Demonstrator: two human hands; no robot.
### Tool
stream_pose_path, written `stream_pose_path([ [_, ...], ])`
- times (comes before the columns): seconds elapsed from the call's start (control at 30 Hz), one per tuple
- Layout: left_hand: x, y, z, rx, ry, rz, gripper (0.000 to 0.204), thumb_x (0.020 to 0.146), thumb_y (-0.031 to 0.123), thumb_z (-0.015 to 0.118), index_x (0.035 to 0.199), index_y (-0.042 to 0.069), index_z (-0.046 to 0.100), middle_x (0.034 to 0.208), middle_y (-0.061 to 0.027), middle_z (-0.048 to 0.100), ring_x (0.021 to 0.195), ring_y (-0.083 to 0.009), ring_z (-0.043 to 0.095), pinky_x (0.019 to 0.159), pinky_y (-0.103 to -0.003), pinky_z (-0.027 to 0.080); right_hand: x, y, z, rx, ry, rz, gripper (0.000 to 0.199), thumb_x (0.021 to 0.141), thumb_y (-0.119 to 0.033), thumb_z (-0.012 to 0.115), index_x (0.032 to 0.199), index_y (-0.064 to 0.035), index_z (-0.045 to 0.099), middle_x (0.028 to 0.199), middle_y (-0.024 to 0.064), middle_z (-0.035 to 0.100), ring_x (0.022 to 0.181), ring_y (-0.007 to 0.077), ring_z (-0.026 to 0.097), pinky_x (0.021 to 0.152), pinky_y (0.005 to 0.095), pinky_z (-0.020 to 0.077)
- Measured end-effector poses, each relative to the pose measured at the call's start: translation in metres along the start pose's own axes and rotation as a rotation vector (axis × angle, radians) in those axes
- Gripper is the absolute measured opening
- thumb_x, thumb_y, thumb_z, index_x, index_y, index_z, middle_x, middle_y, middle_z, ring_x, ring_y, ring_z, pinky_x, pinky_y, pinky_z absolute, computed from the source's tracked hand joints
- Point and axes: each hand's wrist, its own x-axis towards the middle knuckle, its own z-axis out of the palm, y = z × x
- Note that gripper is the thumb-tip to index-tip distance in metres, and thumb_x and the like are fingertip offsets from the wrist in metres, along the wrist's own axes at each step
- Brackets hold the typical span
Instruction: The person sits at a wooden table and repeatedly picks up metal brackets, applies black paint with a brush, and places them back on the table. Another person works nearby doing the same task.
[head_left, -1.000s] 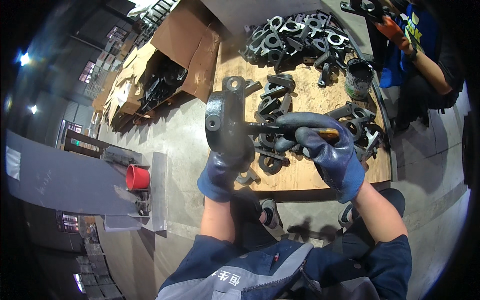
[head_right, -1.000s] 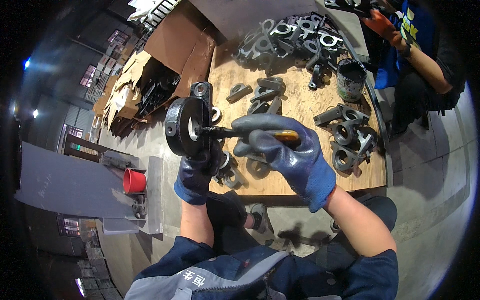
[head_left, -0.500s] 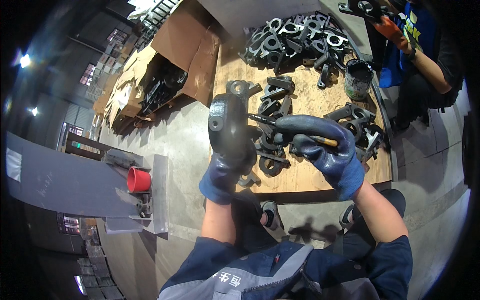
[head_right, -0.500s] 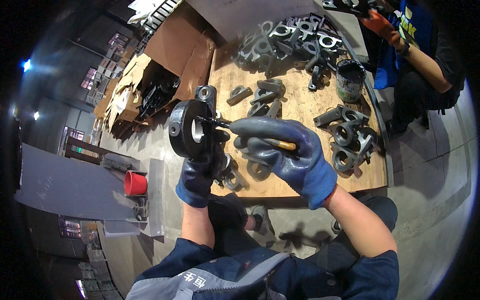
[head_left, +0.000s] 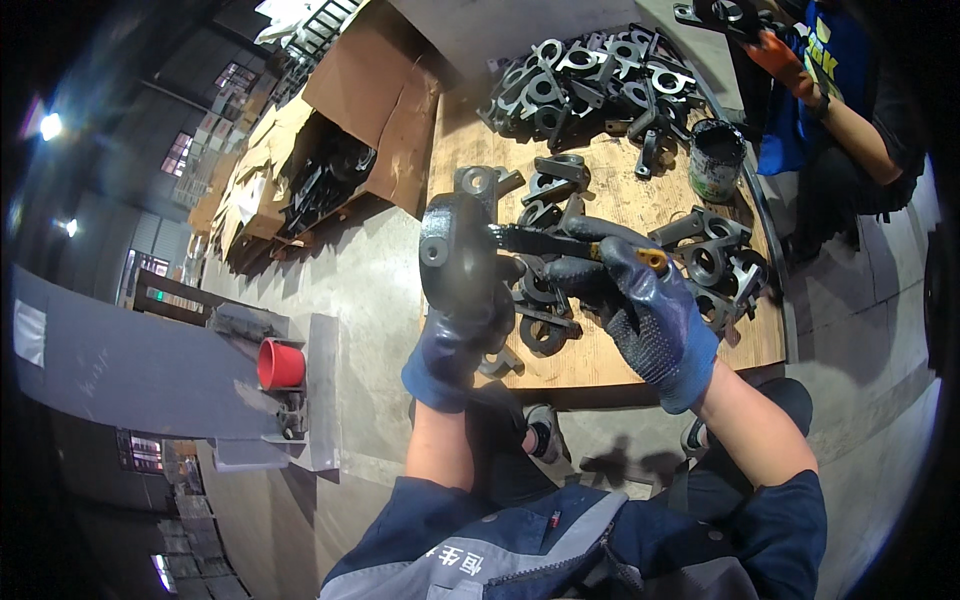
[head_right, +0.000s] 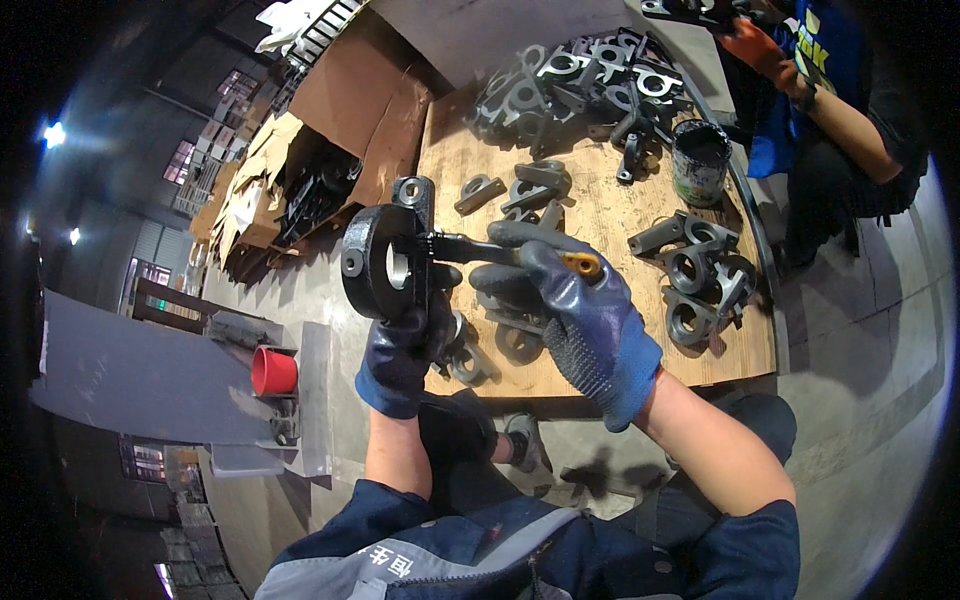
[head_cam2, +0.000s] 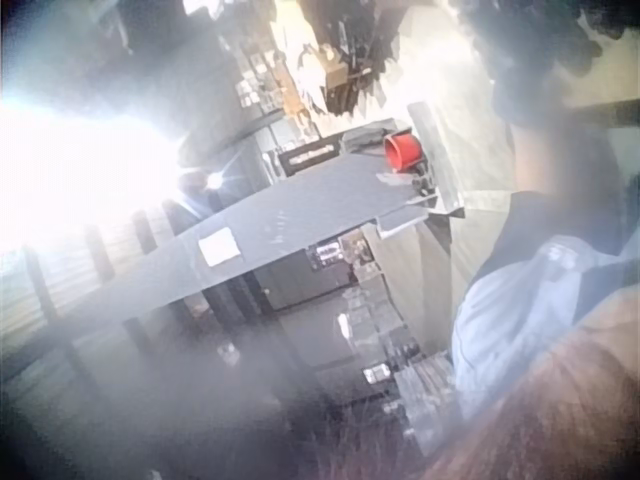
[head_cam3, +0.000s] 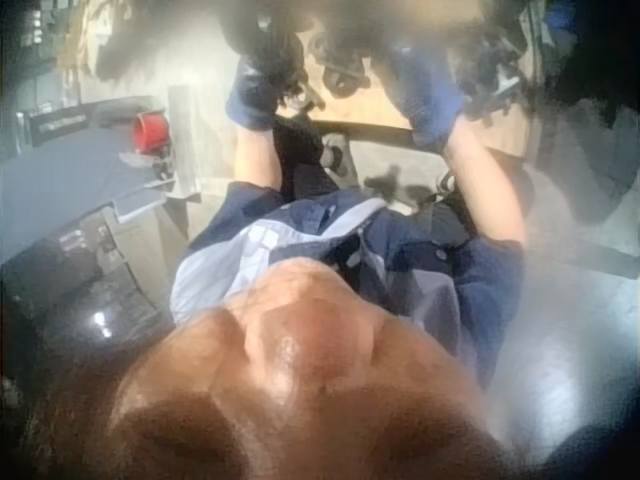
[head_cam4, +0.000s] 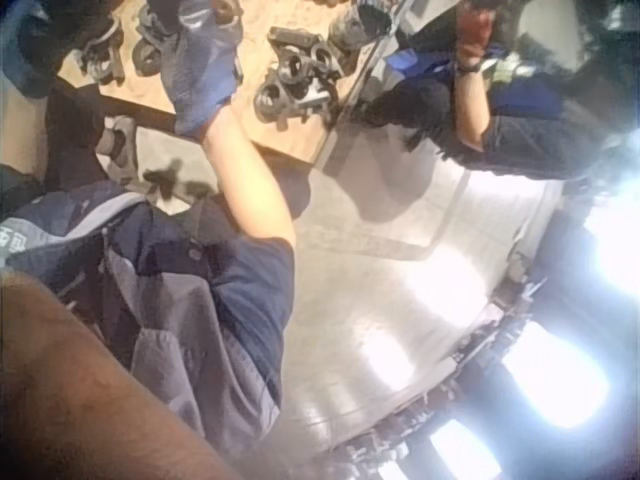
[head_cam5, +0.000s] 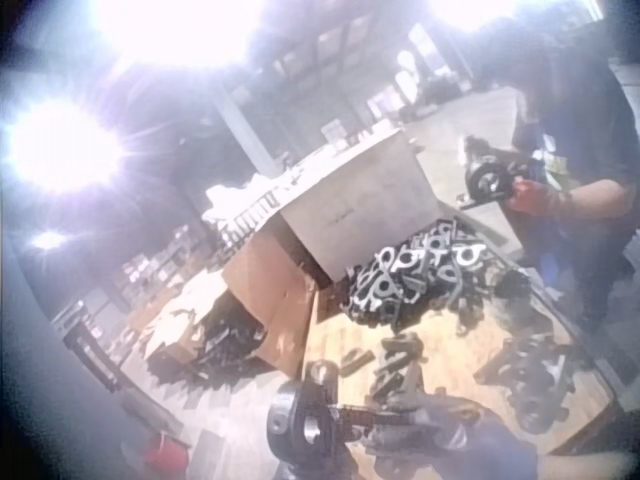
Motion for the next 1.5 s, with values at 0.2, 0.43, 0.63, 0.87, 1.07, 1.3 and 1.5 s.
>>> stream_pose_path([
  [0.2,0.0,-0.008,-0.004,0.046,0.017,-0.004,0.055,0.079,0.031,0.071,0.119,-0.002,0.055,0.083,-0.0051,0.059,0.06,-0.0113,0.049,0.051,-0.023,0.037,-0.005,-0.004,0.004,0.213,0.014,0.131,0.047,0.099,-0.034,0.053,0.134,-0.003,0.049,0.115,0.0136,0.066,0.105,0.0181,0.065,0.089,0.0295,0.053],
  [0.43,0.002,-0.008,-0.009,-0.007,-0.045,-0.031,0.051,0.079,0.027,0.071,0.119,0.0,0.055,0.087,-0.0063,0.059,0.067,-0.0127,0.053,0.055,-0.023,0.04,0.004,0.008,-0.01,0.294,-0.045,0.112,0.052,0.098,-0.036,0.053,0.136,-0.0014,0.047,0.119,0.0146,0.063,0.108,0.0204,0.064,0.093,0.0328,0.0516],
  [0.63,0.002,-0.018,-0.003,0.117,0.099,0.038,0.061,0.075,0.03,0.077,0.123,-0.001,0.056,0.086,-0.0047,0.061,0.066,-0.0125,0.052,0.056,-0.024,0.04,0.005,0.013,-0.014,0.377,-0.111,0.142,0.049,0.098,-0.032,0.055,0.135,-0.0009,0.048,0.12,0.0134,0.063,0.107,0.0232,0.065,0.096,0.0352,0.0509],
  [0.87,-0.003,-0.017,-0.012,0.116,-0.007,-0.013,0.06,0.078,0.034,0.076,0.122,-0.001,0.055,0.08,-0.0038,0.058,0.062,-0.0123,0.049,0.053,-0.025,0.037,0.005,-0.006,-0.023,0.08,-0.133,0.08,0.051,0.09,-0.028,0.067,0.129,0.0018,0.052,0.119,0.0147,0.063,0.103,0.0265,0.066,0.092,0.039,0.0552],
  [1.07,-0.002,-0.012,-0.011,0.077,-0.062,-0.045,0.059,0.079,0.034,0.076,0.12,-0.002,0.054,0.079,-0.0042,0.057,0.06,-0.0128,0.048,0.053,-0.026,0.037,0.01,-0.016,-0.024,0.133,-0.063,0.108,0.05,0.088,-0.026,0.069,0.126,0.0037,0.054,0.116,0.0175,0.063,0.102,0.0284,0.067,0.092,0.0403,0.0559],
  [1.3,0.001,-0.017,-0.011,0.165,0.03,0.003,0.044,0.08,0.018,0.072,0.116,0.0,0.054,0.086,-0.0059,0.059,0.067,-0.0144,0.054,0.056,-0.026,0.043,0.003,-0.001,-0.026,-0.088,-0.168,-0.143,0.05,0.09,-0.029,0.066,0.126,0.0043,0.053,0.117,0.0173,0.063,0.103,0.0273,0.067,0.092,0.0381,0.0552],
  [1.5,0.002,-0.019,-0.009,0.319,0.037,0.037,0.027,0.084,-0.003,0.06,0.111,0.003,0.055,0.08,-0.0026,0.056,0.055,-0.0073,0.049,0.046,-0.022,0.037,0.003,-0.001,-0.022,0.207,-0.101,0.198,0.049,0.096,-0.031,0.056,0.132,0.002,0.049,0.12,0.0176,0.062,0.108,0.0264,0.064,0.098,0.0382,0.0515],
])
